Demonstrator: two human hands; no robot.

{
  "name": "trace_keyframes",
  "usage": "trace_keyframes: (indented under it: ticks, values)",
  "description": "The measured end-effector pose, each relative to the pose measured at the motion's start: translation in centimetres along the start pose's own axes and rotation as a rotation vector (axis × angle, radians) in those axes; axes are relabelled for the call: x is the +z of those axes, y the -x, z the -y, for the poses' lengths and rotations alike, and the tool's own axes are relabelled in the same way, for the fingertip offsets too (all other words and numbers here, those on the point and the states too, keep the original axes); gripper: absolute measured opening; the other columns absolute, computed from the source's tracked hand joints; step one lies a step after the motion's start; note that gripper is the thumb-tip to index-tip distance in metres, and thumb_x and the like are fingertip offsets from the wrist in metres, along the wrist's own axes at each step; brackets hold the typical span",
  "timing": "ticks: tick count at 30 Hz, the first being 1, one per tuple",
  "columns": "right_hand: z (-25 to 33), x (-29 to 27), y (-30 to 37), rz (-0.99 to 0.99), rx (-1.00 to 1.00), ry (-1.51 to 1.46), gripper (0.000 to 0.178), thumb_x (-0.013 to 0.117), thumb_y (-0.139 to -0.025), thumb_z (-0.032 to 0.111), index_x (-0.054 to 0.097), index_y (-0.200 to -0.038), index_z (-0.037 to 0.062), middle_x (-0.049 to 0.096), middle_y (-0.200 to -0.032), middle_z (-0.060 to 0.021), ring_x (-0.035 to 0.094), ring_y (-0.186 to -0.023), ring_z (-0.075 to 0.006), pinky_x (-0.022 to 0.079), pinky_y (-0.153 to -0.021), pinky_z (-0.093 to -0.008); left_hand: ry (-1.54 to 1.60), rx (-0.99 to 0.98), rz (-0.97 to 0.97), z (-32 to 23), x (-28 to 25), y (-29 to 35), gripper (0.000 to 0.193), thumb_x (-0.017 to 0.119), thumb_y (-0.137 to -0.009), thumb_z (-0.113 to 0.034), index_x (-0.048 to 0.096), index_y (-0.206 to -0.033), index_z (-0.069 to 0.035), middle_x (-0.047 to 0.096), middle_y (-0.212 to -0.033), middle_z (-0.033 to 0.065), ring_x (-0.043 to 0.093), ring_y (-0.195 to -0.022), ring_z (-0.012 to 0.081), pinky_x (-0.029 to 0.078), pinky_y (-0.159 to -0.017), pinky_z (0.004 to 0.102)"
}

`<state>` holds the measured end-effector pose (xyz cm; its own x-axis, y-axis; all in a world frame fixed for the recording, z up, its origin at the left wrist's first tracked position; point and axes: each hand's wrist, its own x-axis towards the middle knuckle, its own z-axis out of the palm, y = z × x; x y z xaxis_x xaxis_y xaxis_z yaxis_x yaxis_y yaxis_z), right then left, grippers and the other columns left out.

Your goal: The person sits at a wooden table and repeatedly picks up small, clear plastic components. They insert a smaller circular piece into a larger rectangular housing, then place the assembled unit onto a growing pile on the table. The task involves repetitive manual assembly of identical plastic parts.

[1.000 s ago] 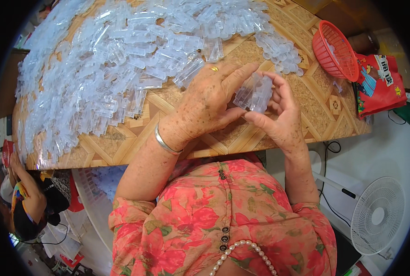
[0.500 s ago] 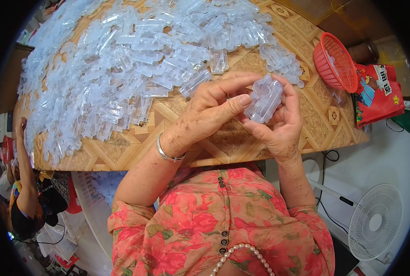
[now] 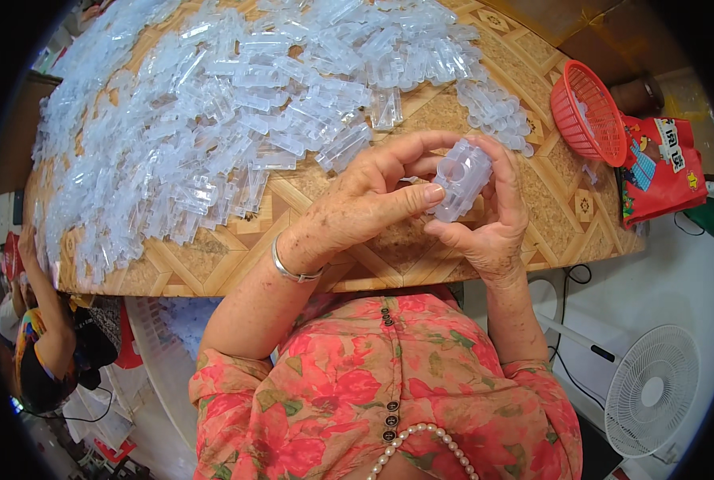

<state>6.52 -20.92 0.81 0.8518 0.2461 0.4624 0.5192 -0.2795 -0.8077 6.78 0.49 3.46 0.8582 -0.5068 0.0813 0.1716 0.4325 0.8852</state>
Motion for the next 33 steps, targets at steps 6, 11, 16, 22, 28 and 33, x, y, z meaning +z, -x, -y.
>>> trace_keyframes:
  ticks: [6, 11, 16, 22, 28, 33]
  values:
    - [0.3, 0.1, -0.4, -0.007, -0.080, -0.005, 0.104, 0.101, -0.058, 0.031, 0.054, -0.149, 0.0120, 0.052, -0.148, -0.0138, 0.056, -0.132, -0.0278, 0.056, -0.097, -0.0368, 0.021, -0.019, 0.066, 0.3, -0.3, 0.0, 0.062, 0.065, -0.102, -0.014, 0.042, -0.158, -0.001, 0.062, -0.143, 0.0128, 0.059, -0.131, 0.0206, 0.046, -0.112, 0.0362]
    - [0.7, -0.1, -0.7, 0.023, -0.059, 0.030, 0.100, 0.101, -0.060, 0.029, 0.055, -0.147, 0.0116, 0.052, -0.149, -0.0136, 0.057, -0.132, -0.0277, 0.057, -0.096, -0.0363, -0.061, -0.022, 0.057, 0.5, -0.2, 0.3, 0.055, 0.059, -0.106, -0.016, 0.045, -0.157, -0.001, 0.062, -0.143, 0.0126, 0.060, -0.131, 0.0205, 0.045, -0.112, 0.0357]
    - [1.1, 0.0, -0.6, 0.003, -0.108, 0.158, 0.098, 0.100, -0.060, 0.027, 0.055, -0.145, 0.0079, 0.055, -0.146, -0.0150, 0.058, -0.130, -0.0315, 0.055, -0.100, -0.0402, -0.162, -0.021, 0.042, 0.4, -0.4, 0.0, 0.049, 0.054, -0.109, -0.022, 0.050, -0.154, -0.001, 0.064, -0.140, 0.0104, 0.060, -0.129, 0.0175, 0.047, -0.110, 0.0337]
    - [1.3, -0.2, -0.8, 0.008, -0.253, 0.338, 0.096, 0.099, -0.059, 0.022, 0.056, -0.142, 0.0044, 0.059, -0.141, -0.0169, 0.059, -0.129, -0.0361, 0.052, -0.106, -0.0448, -0.112, -0.072, 0.020, 0.3, -0.3, 0.1, 0.048, 0.056, -0.109, -0.023, 0.053, -0.152, -0.001, 0.066, -0.136, 0.0076, 0.059, -0.124, 0.0138, 0.048, -0.106, 0.0316]
    - [1.3, -0.3, -0.8, 0.021, -0.251, 0.334, 0.095, 0.099, -0.059, 0.021, 0.056, -0.143, 0.0049, 0.060, -0.142, -0.0164, 0.060, -0.129, -0.0350, 0.052, -0.107, -0.0445, -0.074, -0.050, 0.016, 0.1, 0.0, 0.2, 0.048, 0.058, -0.108, -0.020, 0.053, -0.151, -0.001, 0.066, -0.136, 0.0071, 0.060, -0.123, 0.0133, 0.048, -0.105, 0.0306]
    - [1.2, -0.3, -0.8, 0.033, -0.255, 0.322, 0.095, 0.098, -0.060, 0.020, 0.055, -0.143, 0.0053, 0.060, -0.142, -0.0163, 0.060, -0.129, -0.0347, 0.051, -0.108, -0.0448, -0.079, -0.082, 0.035, 0.3, -0.4, 0.2, 0.048, 0.059, -0.107, -0.019, 0.053, -0.152, -0.001, 0.067, -0.132, 0.0061, 0.060, -0.119, 0.0122, 0.049, -0.103, 0.0300]
